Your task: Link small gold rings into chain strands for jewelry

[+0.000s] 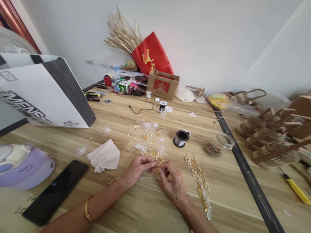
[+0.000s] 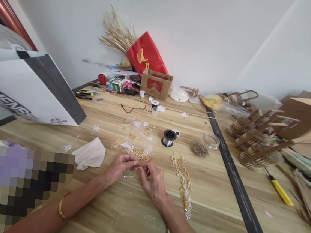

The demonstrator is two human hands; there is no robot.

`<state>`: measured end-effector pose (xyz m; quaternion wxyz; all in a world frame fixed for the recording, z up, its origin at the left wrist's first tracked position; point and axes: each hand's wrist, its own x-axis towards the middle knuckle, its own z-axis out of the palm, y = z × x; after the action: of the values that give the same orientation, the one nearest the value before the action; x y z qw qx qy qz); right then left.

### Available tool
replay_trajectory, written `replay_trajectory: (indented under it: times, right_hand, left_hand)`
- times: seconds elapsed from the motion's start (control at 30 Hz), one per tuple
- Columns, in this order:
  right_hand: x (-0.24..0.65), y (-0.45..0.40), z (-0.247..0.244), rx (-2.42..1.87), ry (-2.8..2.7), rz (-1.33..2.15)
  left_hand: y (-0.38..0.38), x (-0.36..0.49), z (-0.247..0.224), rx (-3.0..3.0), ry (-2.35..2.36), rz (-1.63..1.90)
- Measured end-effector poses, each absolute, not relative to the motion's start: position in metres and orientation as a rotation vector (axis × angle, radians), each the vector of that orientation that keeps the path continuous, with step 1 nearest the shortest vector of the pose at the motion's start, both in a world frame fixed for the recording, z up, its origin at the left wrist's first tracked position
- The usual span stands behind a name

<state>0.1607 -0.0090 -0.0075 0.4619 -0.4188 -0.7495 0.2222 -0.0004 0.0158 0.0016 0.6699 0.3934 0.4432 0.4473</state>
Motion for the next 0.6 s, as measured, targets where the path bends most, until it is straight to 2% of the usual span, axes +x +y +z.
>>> replay_trajectory:
  times: [0.6]
  right_hand:
    - [0.1600,-0.0102,-0.0051,-1.045,-1.872,0.509]
  left_hand:
    - [0.0128,0.0010,0.0013,0.947,0.957,0.996]
